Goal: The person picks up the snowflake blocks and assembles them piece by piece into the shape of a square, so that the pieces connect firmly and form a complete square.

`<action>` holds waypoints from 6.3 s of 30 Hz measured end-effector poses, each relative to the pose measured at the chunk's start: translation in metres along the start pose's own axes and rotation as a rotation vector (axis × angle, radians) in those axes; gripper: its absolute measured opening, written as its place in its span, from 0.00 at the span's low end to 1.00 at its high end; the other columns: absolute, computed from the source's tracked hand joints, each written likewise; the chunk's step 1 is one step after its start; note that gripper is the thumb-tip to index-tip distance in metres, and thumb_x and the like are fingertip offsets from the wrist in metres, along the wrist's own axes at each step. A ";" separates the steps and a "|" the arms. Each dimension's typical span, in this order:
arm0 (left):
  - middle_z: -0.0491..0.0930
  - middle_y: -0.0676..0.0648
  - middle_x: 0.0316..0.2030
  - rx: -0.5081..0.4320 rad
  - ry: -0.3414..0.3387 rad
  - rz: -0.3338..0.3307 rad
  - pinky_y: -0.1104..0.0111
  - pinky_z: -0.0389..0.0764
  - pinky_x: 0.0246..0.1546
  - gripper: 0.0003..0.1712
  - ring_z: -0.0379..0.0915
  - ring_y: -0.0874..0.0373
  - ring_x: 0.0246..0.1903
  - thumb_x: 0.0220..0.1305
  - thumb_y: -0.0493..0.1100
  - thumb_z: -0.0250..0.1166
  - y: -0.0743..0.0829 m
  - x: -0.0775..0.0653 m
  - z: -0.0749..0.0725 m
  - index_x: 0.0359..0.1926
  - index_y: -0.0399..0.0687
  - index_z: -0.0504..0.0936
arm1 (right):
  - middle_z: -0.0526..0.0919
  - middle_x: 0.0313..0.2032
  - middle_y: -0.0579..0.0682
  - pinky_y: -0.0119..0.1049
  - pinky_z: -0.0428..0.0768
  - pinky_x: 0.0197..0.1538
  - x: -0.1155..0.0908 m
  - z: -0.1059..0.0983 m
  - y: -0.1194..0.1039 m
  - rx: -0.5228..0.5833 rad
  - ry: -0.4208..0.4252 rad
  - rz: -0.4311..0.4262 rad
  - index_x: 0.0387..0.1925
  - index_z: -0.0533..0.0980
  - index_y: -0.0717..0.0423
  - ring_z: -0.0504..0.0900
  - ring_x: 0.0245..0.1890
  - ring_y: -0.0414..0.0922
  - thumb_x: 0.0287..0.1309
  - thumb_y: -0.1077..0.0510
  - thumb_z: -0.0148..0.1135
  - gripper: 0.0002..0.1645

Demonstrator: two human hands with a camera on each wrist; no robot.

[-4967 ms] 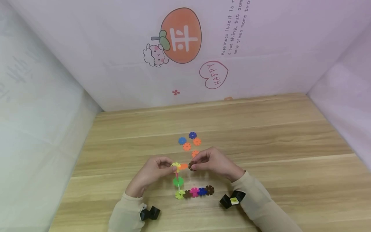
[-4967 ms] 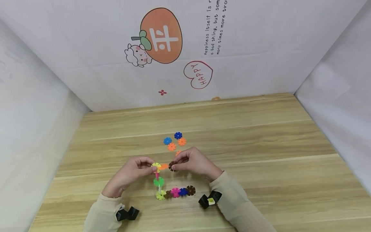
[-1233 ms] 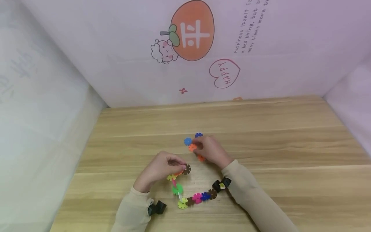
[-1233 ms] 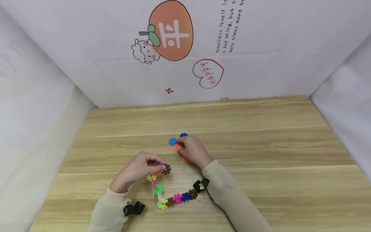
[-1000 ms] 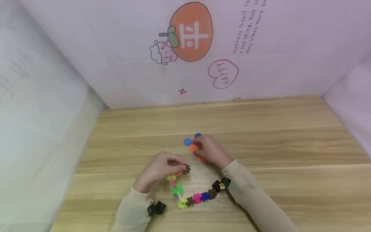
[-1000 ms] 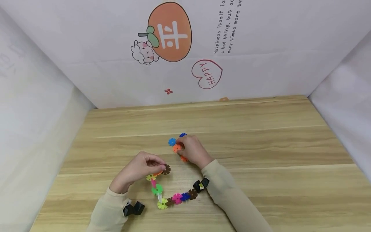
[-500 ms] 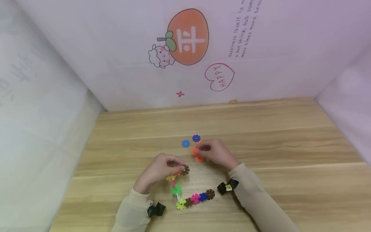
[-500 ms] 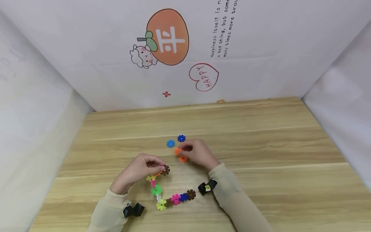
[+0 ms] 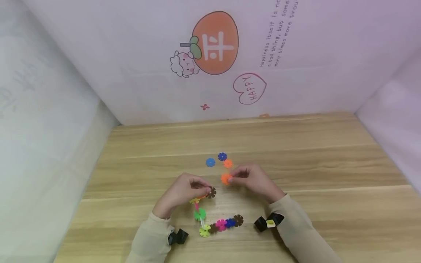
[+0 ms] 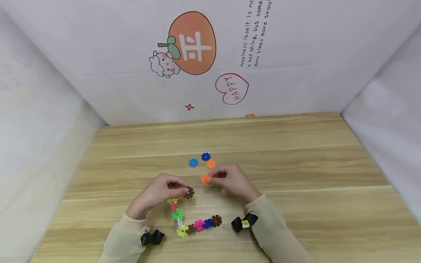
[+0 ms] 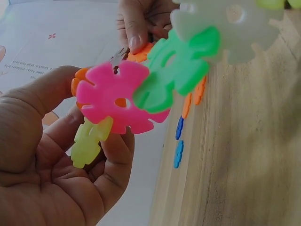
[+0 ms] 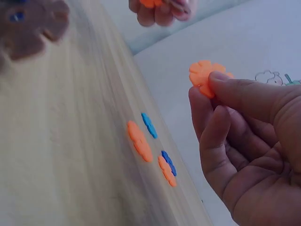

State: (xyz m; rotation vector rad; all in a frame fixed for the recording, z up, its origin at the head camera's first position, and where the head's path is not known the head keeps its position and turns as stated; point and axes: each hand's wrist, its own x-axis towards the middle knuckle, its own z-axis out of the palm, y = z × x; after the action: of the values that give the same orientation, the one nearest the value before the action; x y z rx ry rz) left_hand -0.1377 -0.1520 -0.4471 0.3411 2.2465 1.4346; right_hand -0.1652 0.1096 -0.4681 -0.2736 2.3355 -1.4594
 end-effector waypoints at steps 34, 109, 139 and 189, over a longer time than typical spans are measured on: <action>0.87 0.48 0.34 0.070 -0.047 0.066 0.69 0.81 0.34 0.07 0.78 0.60 0.31 0.63 0.42 0.68 0.005 0.000 0.004 0.39 0.43 0.87 | 0.90 0.35 0.46 0.34 0.86 0.44 -0.015 0.020 0.004 -0.023 -0.024 -0.533 0.35 0.87 0.51 0.88 0.37 0.41 0.54 0.65 0.71 0.07; 0.87 0.49 0.37 -0.052 -0.023 -0.018 0.67 0.82 0.38 0.08 0.81 0.59 0.36 0.64 0.43 0.67 0.000 -0.001 0.001 0.40 0.45 0.88 | 0.87 0.50 0.50 0.45 0.81 0.58 0.011 0.018 0.011 -0.405 0.059 -0.261 0.52 0.82 0.54 0.85 0.51 0.48 0.52 0.58 0.73 0.24; 0.87 0.48 0.36 -0.057 -0.027 -0.018 0.69 0.82 0.37 0.08 0.81 0.59 0.35 0.64 0.41 0.68 -0.003 0.000 0.001 0.41 0.43 0.87 | 0.85 0.32 0.41 0.29 0.81 0.38 0.008 0.011 0.013 -0.343 0.048 -0.206 0.39 0.85 0.52 0.79 0.31 0.35 0.51 0.56 0.75 0.12; 0.87 0.49 0.34 -0.035 -0.032 0.000 0.69 0.81 0.35 0.07 0.79 0.59 0.34 0.63 0.42 0.68 0.000 0.001 0.007 0.39 0.44 0.88 | 0.89 0.37 0.52 0.42 0.80 0.50 -0.014 -0.001 -0.008 0.163 -0.167 -0.054 0.39 0.85 0.57 0.85 0.40 0.47 0.56 0.54 0.72 0.12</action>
State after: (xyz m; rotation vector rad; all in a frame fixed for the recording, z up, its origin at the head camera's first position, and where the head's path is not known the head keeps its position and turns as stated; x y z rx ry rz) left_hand -0.1348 -0.1463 -0.4492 0.3508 2.1929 1.4570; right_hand -0.1535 0.1120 -0.4576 -0.4000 2.0804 -1.5771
